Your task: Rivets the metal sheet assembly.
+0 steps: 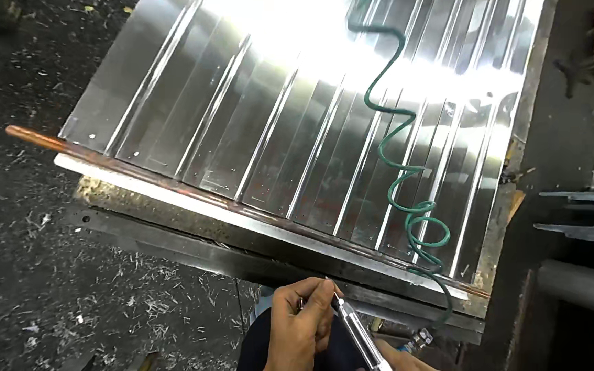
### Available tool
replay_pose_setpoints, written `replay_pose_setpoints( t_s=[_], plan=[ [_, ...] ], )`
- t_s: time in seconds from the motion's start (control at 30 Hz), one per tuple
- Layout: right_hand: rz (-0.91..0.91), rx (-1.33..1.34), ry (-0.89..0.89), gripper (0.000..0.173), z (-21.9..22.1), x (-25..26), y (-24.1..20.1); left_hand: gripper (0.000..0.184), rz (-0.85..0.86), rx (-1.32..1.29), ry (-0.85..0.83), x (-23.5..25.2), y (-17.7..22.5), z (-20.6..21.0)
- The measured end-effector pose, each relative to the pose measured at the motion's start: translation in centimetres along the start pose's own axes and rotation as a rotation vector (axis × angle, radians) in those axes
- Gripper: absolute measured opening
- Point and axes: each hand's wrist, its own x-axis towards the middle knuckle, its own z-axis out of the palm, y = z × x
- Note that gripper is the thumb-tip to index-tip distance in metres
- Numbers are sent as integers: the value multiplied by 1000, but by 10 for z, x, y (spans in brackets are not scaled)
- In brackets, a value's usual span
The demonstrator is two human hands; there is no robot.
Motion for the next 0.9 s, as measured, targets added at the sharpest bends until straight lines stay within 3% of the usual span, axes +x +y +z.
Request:
replay_pose_setpoints(
  t_s=[0.13, 0.27, 0.43, 0.53, 0.77, 0.9],
  plan=[
    [187, -54, -44, 29, 5, 29, 11, 30, -174, 33, -16, 39, -5, -2],
    [298, -102, -33, 27, 30, 74, 53, 30, -431, -68, 131, 104, -26, 2],
    [393, -255, -111, 28, 46, 106, 83, 30, -477, -36, 243, 127, -37, -13],
    [405, -204, -159, 28, 44, 109, 83, 30, -472, -162, 151, 115, -15, -35],
    [440, -191, -247, 28, 43, 129, 75, 23, -397, -731, -248, 124, 53, -71],
    [487, -386, -515, 45, 25, 165, 50, 24, -339, -818, -386, 129, 72, -73]
  ],
)
